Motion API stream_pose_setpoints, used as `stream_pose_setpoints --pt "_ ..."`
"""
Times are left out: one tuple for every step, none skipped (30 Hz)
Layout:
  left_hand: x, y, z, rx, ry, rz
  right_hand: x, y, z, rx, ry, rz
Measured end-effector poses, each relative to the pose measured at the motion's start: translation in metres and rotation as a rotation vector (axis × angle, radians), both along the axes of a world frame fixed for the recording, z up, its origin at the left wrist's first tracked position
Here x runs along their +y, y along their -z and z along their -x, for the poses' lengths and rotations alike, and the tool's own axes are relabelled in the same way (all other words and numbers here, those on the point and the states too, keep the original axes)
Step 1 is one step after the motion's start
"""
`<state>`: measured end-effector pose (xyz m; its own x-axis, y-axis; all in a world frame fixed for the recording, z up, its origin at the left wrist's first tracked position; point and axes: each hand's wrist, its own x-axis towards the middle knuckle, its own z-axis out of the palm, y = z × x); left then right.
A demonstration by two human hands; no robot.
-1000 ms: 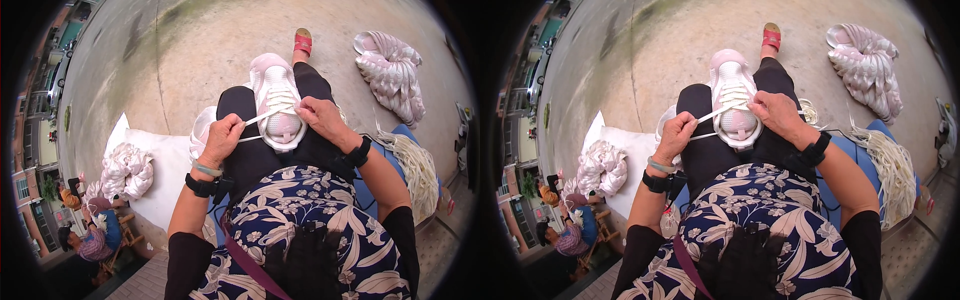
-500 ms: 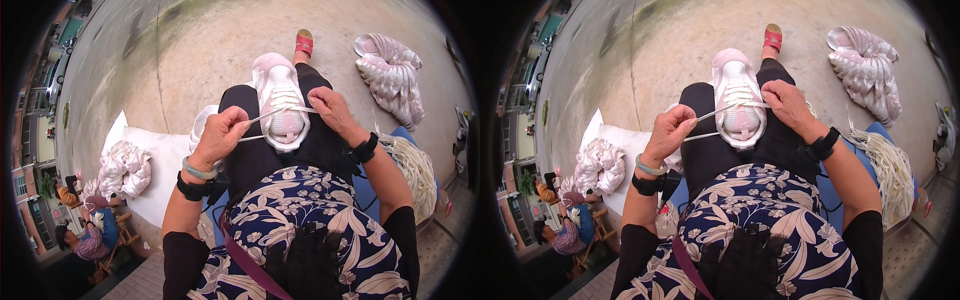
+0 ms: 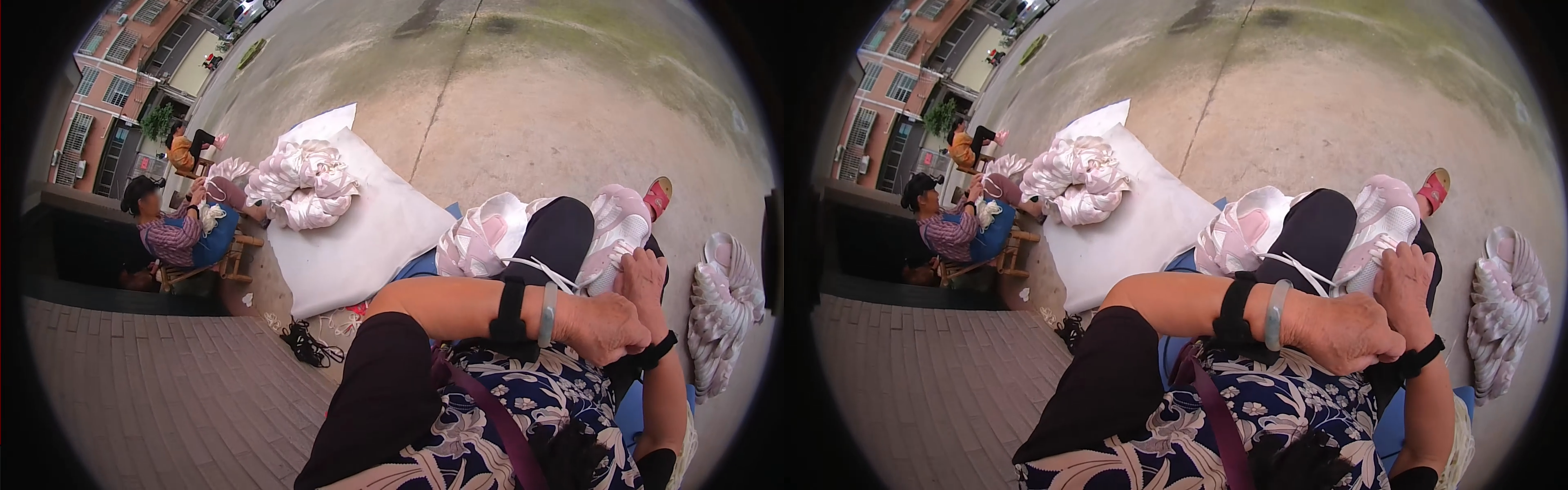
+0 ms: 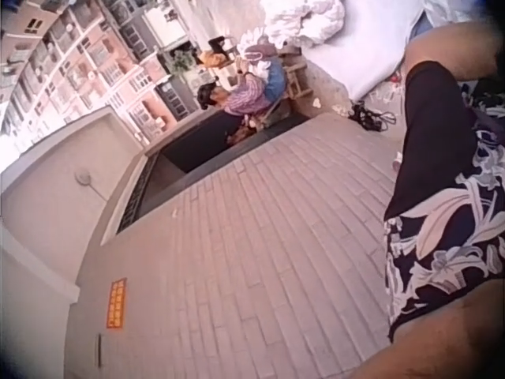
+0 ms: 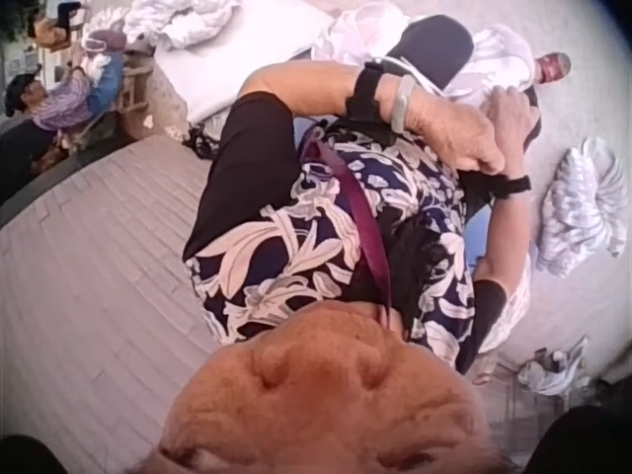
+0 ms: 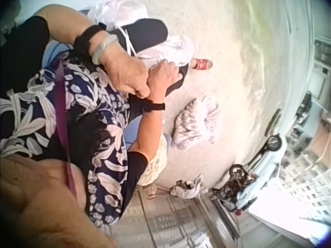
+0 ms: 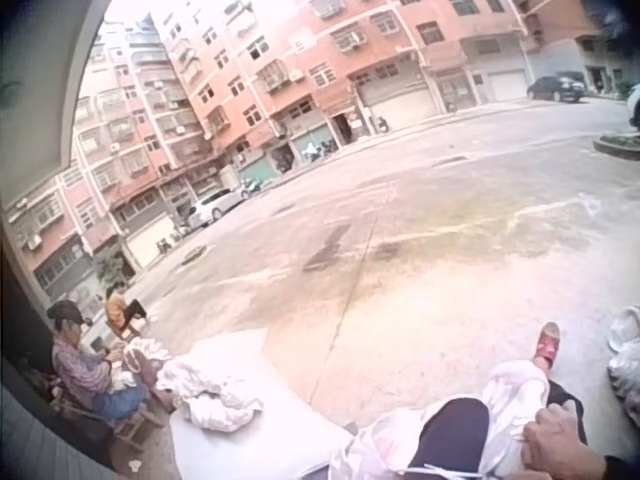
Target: Lacing white and pink sneakers.
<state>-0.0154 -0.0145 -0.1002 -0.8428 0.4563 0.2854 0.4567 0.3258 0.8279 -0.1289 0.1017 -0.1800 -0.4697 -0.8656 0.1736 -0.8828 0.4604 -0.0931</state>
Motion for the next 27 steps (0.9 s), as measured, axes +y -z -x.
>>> stream_pose_setpoints --pt "-0.001 0.000 0.000 0.037 -0.020 -0.029 -0.002 0.001 0.001 0.003 -0.008 -0.002" --pt "-0.003 -0.001 -0.001 0.055 -0.026 -0.065 -0.003 0.002 0.001 -0.015 0.011 0.090" --pt "-0.005 -0.002 -0.002 0.072 -0.032 -0.101 -0.006 0.002 0.001 -0.044 0.047 0.172" --pt "-0.010 -0.003 -0.004 0.071 -0.033 -0.107 -0.010 0.002 0.000 -0.036 0.030 0.175" --pt "-0.016 -0.004 -0.006 0.072 -0.063 -0.098 -0.017 0.002 0.001 -0.152 0.084 0.218" --pt "-0.020 -0.006 -0.006 0.072 -0.069 -0.100 -0.018 -0.002 0.003 -0.268 0.203 0.219" --pt "-0.025 -0.008 -0.007 -0.018 -0.078 -0.096 -0.021 -0.004 0.003 -0.394 0.168 0.403" --pt "-0.032 -0.009 -0.010 -0.116 -0.068 -0.095 -0.022 -0.008 0.006 -0.614 0.191 0.431" --pt "-0.040 -0.010 -0.011 -0.125 -0.067 -0.056 -0.026 -0.011 0.010 -0.940 0.232 0.492" --pt "-0.046 -0.012 -0.015 -0.186 -0.088 -0.098 -0.023 -0.018 0.017 -1.262 0.154 0.607" --pt "-0.057 -0.017 -0.019 -0.263 -0.099 -0.105 -0.019 -0.025 0.021 -1.345 0.190 0.705" --pt "-0.066 -0.022 -0.023 -0.388 -0.159 -0.149 -0.012 -0.035 0.029 -1.424 0.126 0.834" --pt "-0.074 -0.024 -0.027 -0.491 -0.268 -0.189 0.000 -0.049 0.041 -1.463 0.228 0.865" --pt "-0.082 -0.023 -0.028 -0.530 -0.347 -0.264 0.009 -0.060 0.052 -1.509 0.127 0.949" --pt "-0.092 -0.021 -0.030 -0.556 -0.464 -0.292 0.022 -0.070 0.059 -1.505 0.121 1.046" --pt "-0.104 -0.018 -0.029 -0.574 -0.530 -0.311 0.038 -0.079 0.066 -1.485 0.144 1.090" --pt "-0.118 -0.013 -0.030 -0.587 -0.579 -0.322 0.057 -0.088 0.072 -1.450 0.192 1.093" --pt "-0.127 -0.004 -0.029 -0.562 -0.644 -0.344 0.077 -0.096 0.077 -1.422 0.214 1.105" --pt "-0.139 0.006 -0.030 -0.551 -0.668 -0.302 0.100 -0.101 0.081 -1.398 0.250 1.072" --pt "-0.152 0.015 -0.031 -0.545 -0.691 -0.254 0.122 -0.103 0.082 -1.373 0.281 1.045" --pt "-0.164 0.024 -0.035 -0.544 -0.691 -0.252 0.144 -0.102 0.082 -1.356 0.364 1.003" --pt "-0.177 0.033 -0.038 -0.622 -0.706 -0.220 0.166 -0.098 0.083 -1.338 0.426 0.964" --pt "-0.189 0.043 -0.041 -0.693 -0.702 -0.204 0.187 -0.092 0.083 -1.339 0.431 0.968" --pt "-0.200 0.053 -0.044 -0.706 -0.715 -0.182 0.207 -0.082 0.082 -1.340 0.472 0.923" --pt "-0.210 0.062 -0.046 -0.726 -0.741 -0.090 0.226 -0.072 0.083 -1.341 0.510 0.878" --pt "-0.218 0.070 -0.048 -0.744 -0.768 0.004 0.244 -0.062 0.083 -1.343 0.511 0.883" --pt "-0.225 0.077 -0.048 -0.744 -0.832 0.097 0.260 -0.052 0.084 -1.338 0.587 0.846"
